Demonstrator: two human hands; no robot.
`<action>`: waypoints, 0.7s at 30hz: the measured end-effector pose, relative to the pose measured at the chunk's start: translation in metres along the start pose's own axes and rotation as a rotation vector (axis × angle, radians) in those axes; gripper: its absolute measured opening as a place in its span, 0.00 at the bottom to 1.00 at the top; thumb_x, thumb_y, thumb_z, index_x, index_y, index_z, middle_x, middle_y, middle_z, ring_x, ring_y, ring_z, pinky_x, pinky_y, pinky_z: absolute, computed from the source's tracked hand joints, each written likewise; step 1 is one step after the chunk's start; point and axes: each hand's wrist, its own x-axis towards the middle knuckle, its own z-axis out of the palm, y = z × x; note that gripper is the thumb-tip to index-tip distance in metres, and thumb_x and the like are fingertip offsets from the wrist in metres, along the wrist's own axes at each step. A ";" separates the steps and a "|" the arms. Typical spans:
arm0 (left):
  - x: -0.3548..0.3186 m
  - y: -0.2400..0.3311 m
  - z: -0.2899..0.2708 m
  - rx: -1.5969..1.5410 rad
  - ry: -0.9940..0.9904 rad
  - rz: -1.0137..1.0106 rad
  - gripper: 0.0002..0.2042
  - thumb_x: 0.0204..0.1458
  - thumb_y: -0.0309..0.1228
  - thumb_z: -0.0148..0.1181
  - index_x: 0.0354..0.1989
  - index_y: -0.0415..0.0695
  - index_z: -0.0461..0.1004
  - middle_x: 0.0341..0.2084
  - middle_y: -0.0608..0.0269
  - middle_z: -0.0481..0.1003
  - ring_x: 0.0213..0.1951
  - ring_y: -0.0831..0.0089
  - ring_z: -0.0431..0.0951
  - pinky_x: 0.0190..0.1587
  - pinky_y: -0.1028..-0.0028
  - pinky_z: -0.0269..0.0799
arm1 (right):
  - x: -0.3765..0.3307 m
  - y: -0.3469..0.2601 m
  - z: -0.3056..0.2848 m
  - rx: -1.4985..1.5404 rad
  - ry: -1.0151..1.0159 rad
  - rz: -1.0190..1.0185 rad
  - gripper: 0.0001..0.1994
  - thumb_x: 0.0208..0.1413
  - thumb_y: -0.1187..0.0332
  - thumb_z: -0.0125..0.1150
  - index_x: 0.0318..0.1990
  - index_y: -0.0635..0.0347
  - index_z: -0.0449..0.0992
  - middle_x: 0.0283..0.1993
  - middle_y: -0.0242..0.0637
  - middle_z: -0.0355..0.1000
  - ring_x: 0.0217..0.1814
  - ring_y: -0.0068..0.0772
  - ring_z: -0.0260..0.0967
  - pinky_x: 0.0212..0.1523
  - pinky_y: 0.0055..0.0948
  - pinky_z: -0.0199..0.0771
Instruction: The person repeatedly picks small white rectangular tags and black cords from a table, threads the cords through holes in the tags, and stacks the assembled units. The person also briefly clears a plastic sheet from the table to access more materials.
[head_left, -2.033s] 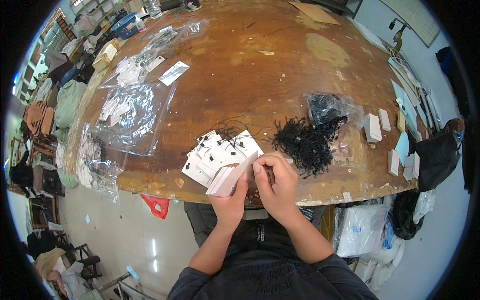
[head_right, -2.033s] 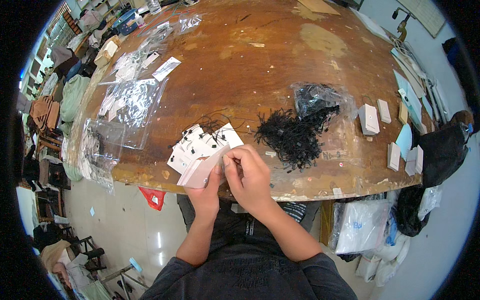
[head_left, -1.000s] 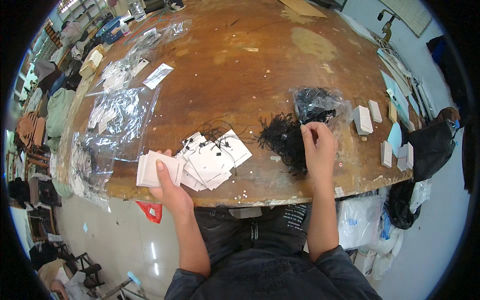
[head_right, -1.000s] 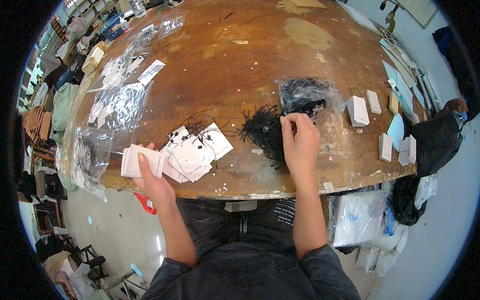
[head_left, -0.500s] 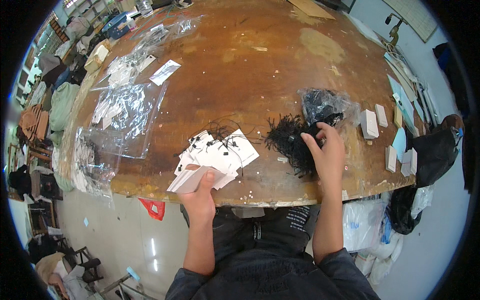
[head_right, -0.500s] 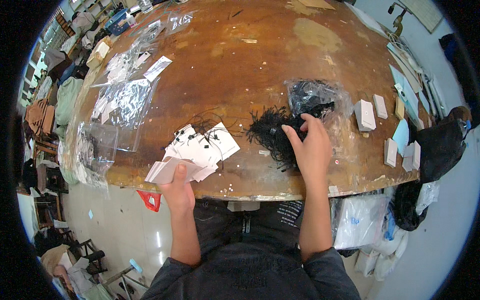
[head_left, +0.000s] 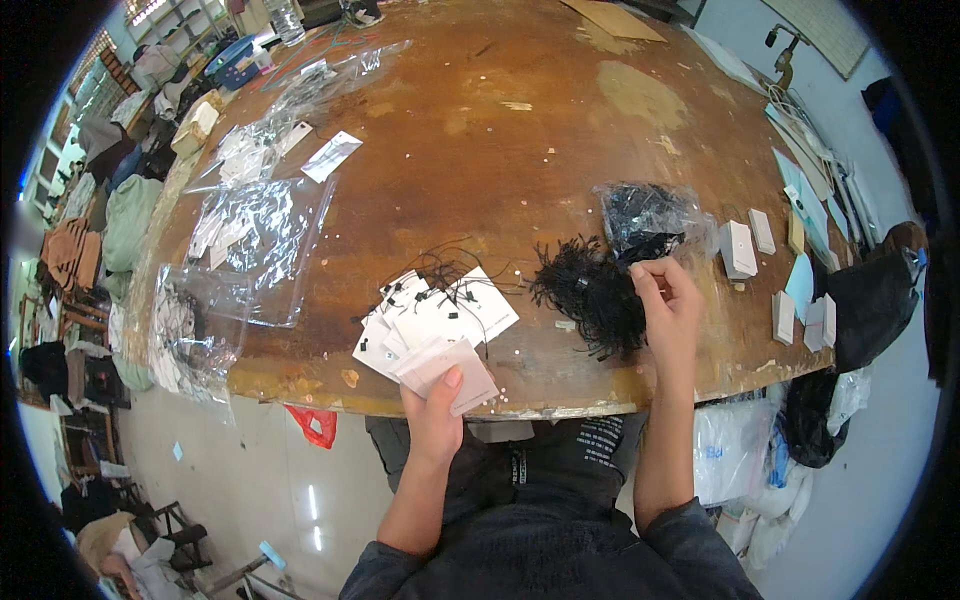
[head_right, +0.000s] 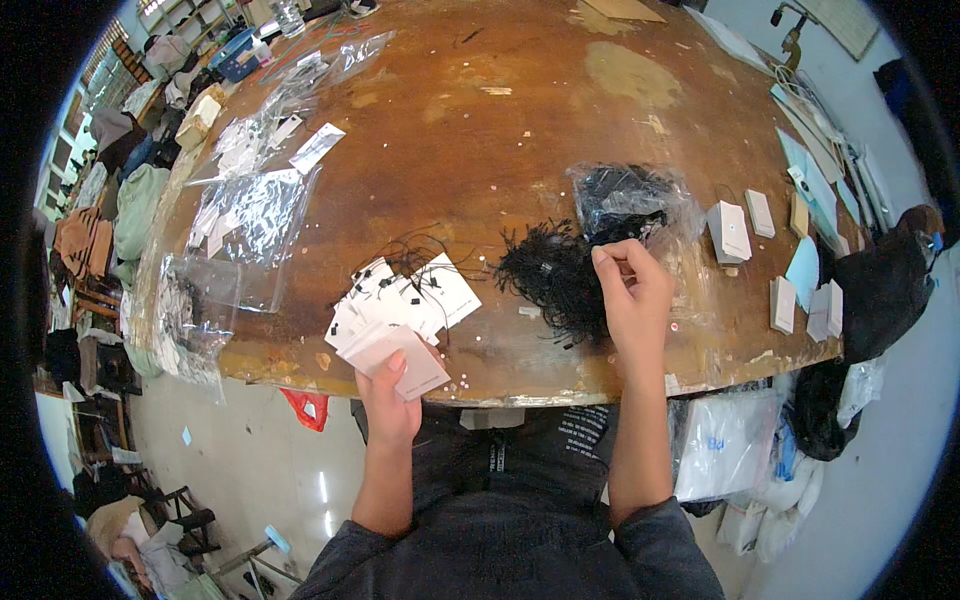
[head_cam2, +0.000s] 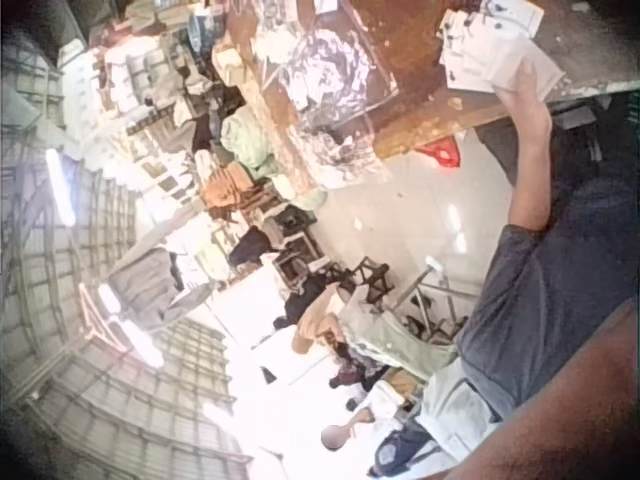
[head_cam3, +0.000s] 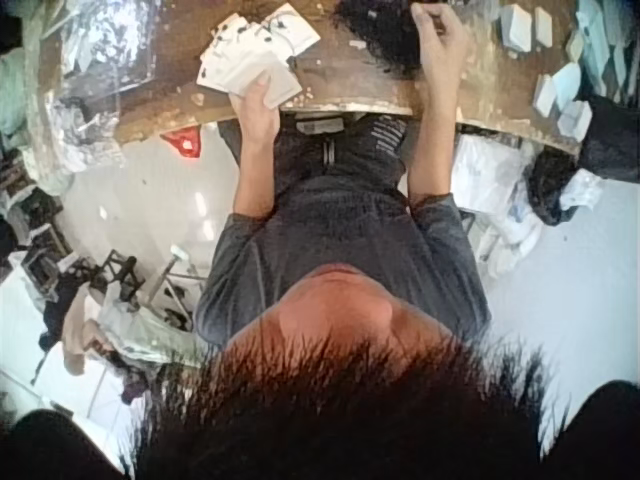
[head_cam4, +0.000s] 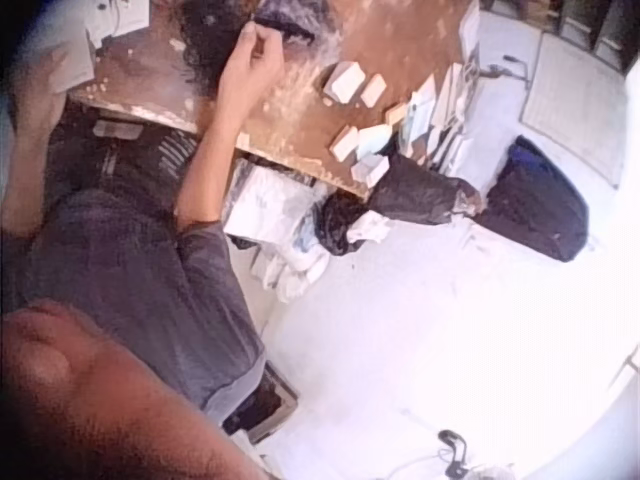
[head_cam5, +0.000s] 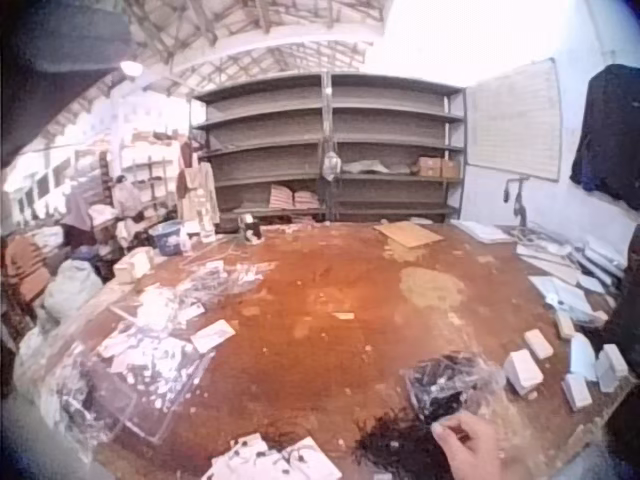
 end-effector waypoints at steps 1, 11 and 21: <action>0.002 0.001 0.004 0.028 0.004 0.023 0.20 0.51 0.25 0.55 0.53 0.35 0.63 0.40 0.52 0.73 0.39 0.63 0.78 0.40 0.64 0.77 | 0.001 -0.001 0.000 0.046 -0.005 0.012 0.05 0.56 0.73 0.60 0.30 0.64 0.76 0.24 0.26 0.69 0.27 0.13 0.60 0.27 0.18 0.59; -0.002 0.010 0.024 0.109 -0.210 -0.033 0.21 0.52 0.33 0.54 0.51 0.32 0.63 0.35 0.46 0.75 0.30 0.60 0.79 0.34 0.65 0.76 | 0.002 -0.019 -0.010 0.162 -0.020 -0.016 0.05 0.59 0.73 0.57 0.32 0.63 0.72 0.29 0.29 0.71 0.31 0.17 0.65 0.35 0.19 0.65; -0.008 0.003 0.037 0.064 -0.485 -0.209 0.20 0.57 0.26 0.52 0.58 0.34 0.64 0.41 0.57 0.74 0.35 0.70 0.79 0.41 0.72 0.75 | -0.058 -0.035 0.041 0.547 -0.531 0.177 0.03 0.57 0.76 0.60 0.35 0.67 0.73 0.49 0.37 0.65 0.41 0.18 0.67 0.43 0.20 0.69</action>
